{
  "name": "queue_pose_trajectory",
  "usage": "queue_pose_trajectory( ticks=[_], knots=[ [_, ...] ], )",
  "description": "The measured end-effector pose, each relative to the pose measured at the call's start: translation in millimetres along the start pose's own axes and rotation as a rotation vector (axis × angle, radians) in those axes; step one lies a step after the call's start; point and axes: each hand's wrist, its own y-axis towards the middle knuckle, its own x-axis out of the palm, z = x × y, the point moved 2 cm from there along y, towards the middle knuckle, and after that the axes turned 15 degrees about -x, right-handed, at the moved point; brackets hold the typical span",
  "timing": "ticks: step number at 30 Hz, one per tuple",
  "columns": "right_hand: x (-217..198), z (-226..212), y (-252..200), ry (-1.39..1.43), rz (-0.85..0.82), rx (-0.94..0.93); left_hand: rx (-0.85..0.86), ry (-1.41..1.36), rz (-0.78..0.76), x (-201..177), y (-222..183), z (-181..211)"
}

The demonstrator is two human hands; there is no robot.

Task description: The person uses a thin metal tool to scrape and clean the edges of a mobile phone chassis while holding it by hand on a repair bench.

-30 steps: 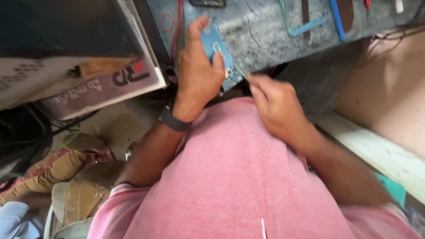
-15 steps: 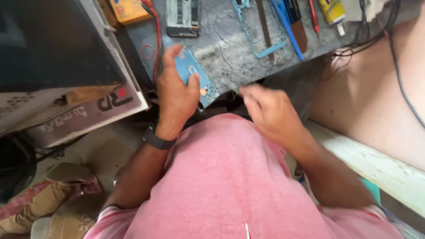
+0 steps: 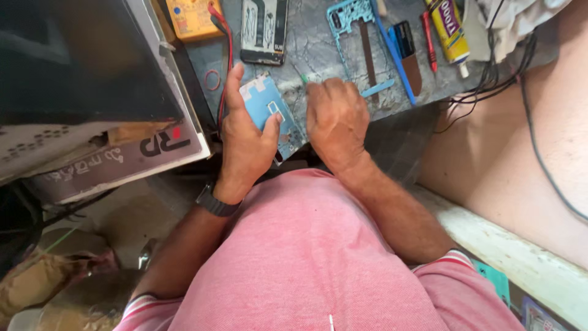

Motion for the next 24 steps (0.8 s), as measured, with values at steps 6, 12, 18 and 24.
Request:
queue_pose_trajectory(
  ticks=[6, 12, 18, 24],
  knots=[
    [-16, 46, -3, -0.043, 0.008, -0.03, 0.335, 0.067, 0.193, -3, -1, 13],
    [-11, 134, -18, -0.268, -0.081, 0.109, -0.004, -0.081, 0.033, 1, 7, 1],
    [1, 144, -19, -0.462, 0.024, -0.038, 0.035, 0.022, 0.058, 4, 9, -17],
    [-51, 80, 4, 0.551, 0.091, 0.257, 0.122, -0.11, 0.039, -3, 6, -2]
  ],
)
